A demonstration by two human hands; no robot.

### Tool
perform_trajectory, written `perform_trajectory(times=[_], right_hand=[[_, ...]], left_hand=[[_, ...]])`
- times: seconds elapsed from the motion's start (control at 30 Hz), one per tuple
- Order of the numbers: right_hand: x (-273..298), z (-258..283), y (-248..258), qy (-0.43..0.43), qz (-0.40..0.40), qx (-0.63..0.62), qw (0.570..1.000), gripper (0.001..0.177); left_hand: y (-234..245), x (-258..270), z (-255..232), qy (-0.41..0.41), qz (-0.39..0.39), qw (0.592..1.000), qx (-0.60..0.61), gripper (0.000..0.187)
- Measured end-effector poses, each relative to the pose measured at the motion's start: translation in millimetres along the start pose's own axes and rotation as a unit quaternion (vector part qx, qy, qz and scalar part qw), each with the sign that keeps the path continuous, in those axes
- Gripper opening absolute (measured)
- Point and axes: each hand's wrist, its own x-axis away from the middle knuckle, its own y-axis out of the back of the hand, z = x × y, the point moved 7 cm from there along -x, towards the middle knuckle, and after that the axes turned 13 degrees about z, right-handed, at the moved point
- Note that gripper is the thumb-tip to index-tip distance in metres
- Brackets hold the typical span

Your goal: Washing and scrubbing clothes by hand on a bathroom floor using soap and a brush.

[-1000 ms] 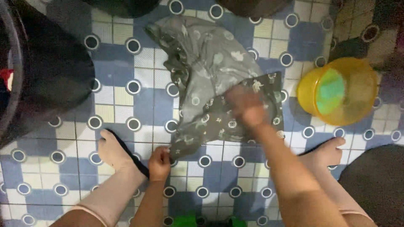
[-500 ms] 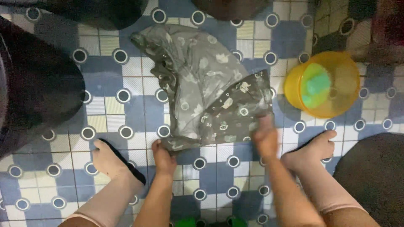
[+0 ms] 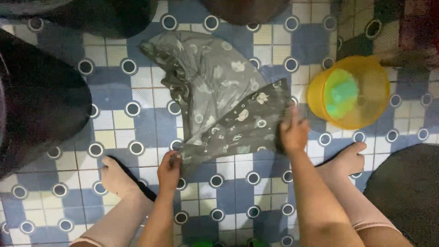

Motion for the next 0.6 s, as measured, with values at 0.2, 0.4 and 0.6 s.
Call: perform_trajectory(times=[0.2, 0.4, 0.6], right_hand=[[-4, 46, -140, 0.107, 0.008, -0.171, 0.979, 0.023], [-10, 130, -44, 0.335, 0.149, 0.18, 0.913, 0.036], [-19, 98, 16, 0.236, -0.251, 0.243, 0.907, 0.034]], left_hand=[[6, 6, -7, 0.087, -0.011, 0.989, -0.118, 0.028], [21, 20, -8, 0.149, -0.009, 0.938, -0.314, 0.016], [-25, 5, -102, -0.176, -0.063, 0.904, -0.386, 0.042]])
